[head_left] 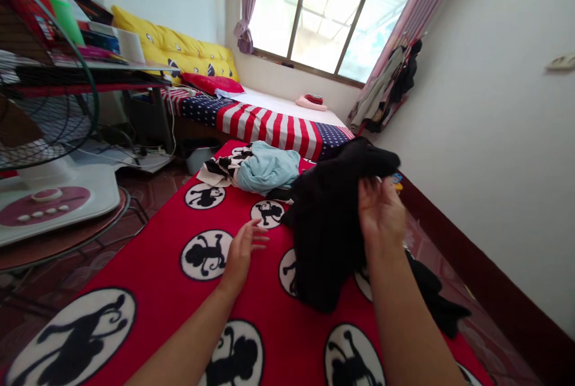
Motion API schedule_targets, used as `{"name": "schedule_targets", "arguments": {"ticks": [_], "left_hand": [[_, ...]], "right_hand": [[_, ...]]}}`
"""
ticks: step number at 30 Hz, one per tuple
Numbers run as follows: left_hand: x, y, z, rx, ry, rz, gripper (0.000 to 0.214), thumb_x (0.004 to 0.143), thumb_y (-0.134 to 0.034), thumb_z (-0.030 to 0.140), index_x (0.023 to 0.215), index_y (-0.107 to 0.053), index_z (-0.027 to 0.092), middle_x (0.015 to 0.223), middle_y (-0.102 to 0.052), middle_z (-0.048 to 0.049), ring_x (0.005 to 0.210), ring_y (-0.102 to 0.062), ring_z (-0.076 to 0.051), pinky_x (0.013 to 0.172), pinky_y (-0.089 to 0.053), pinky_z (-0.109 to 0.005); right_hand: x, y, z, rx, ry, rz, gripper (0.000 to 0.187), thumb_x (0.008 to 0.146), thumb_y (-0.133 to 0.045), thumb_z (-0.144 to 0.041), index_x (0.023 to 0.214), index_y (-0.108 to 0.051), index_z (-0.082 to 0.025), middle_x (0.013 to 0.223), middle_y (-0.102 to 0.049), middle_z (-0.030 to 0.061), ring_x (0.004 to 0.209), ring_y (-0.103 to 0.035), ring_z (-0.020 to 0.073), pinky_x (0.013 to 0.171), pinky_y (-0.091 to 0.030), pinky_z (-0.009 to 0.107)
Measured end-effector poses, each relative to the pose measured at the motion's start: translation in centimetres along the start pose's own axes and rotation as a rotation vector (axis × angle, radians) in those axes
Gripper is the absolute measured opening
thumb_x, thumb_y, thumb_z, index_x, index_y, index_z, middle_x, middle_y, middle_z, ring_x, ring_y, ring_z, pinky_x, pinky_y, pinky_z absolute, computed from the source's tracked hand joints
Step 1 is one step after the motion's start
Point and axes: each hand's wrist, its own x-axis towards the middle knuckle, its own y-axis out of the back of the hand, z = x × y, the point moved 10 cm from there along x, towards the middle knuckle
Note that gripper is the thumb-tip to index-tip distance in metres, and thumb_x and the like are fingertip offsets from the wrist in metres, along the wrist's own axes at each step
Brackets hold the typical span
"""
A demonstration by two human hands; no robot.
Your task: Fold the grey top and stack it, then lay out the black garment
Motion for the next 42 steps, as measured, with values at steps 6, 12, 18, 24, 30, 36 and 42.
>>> {"name": "schedule_targets", "arguments": {"ticks": [6,12,18,24,30,36,42], "left_hand": [[1.1,3.3,-1.0,-0.143,0.058,0.206,0.054,0.083,-0.055,0.057,0.121,-0.054,0.017,0.11,-0.065,-0.0111,0.096,-0.066,-0.02,0.079,-0.054,-0.033],[1.2,3.1,-1.2,-0.032,0.022,0.206,0.049,0.081,-0.059,0.051,0.114,-0.057,0.015,0.108,-0.063,-0.0107,0.097,-0.064,-0.02,0.075,-0.055,-0.03],[1.5,3.8,-1.3,-0.009,-0.03,0.241,0.042,0.075,-0.068,0.037,0.112,-0.059,0.019,0.112,-0.061,-0.0085,0.101,-0.062,-0.02,0.075,-0.056,-0.028],[2.1,4.6,-0.8,-0.185,0.133,0.236,0.048,0.084,-0.057,0.051,0.123,-0.053,0.022,0.123,-0.059,-0.0102,0.099,-0.064,-0.019,0.073,-0.057,-0.029],[1.2,4.6,1.4,-0.457,0.48,-0.025,0.067,0.091,-0.033,0.064,0.118,-0.062,0.011,0.087,-0.073,-0.0125,0.083,-0.071,-0.027,0.075,-0.059,-0.039],[1.1,5.6,2.4,-0.243,0.519,-0.033,0.053,0.082,-0.059,0.05,0.122,-0.061,0.015,0.105,-0.074,-0.0107,0.1,-0.069,-0.03,0.086,-0.057,-0.041],[2.9,9.2,3.5,0.425,0.254,0.049,0.08,0.062,-0.082,0.044,0.13,-0.051,0.014,0.131,-0.06,-0.0165,0.121,-0.057,-0.032,0.103,-0.047,-0.043]], "right_hand": [[-6.2,-0.5,4.6,-0.416,-0.055,-0.167,0.049,0.077,-0.064,-0.038,0.122,-0.052,-0.021,0.135,-0.053,0.0112,0.126,-0.05,0.0228,0.104,-0.041,0.042],[-17.8,-1.7,10.9,-1.081,-0.122,-0.717,0.072,0.059,-0.079,-0.027,0.127,-0.057,-0.021,0.138,-0.053,0.0115,0.128,-0.047,0.031,0.107,-0.036,0.045],[-17.3,-1.5,12.1,-1.136,-0.074,-0.639,0.024,0.087,-0.05,-0.021,0.101,-0.069,-0.02,0.118,-0.067,0.0091,0.114,-0.059,0.0262,0.093,-0.045,0.039],[-16.2,-4.0,3.5,-0.472,-0.178,-0.24,0.037,0.09,-0.052,-0.05,0.106,-0.064,-0.019,0.096,-0.069,0.0029,0.088,-0.063,0.0177,0.078,-0.049,0.025],[-24.5,-12.5,5.5,-0.138,-0.439,-0.905,0.066,0.081,-0.065,-0.054,0.139,-0.045,-0.029,0.149,-0.04,0.0049,0.133,-0.044,0.0226,0.108,-0.038,0.035],[-18.5,-5.0,6.2,-0.573,-0.134,-0.617,0.03,0.085,-0.063,-0.037,0.113,-0.065,-0.026,0.134,-0.057,0.0054,0.126,-0.051,0.0221,0.11,-0.035,0.038],[-11.2,11.9,4.5,-1.224,0.149,-0.054,0.039,0.084,-0.052,-0.043,0.108,-0.064,-0.015,0.124,-0.061,0.016,0.121,-0.052,0.0305,0.107,-0.036,0.046]]}}
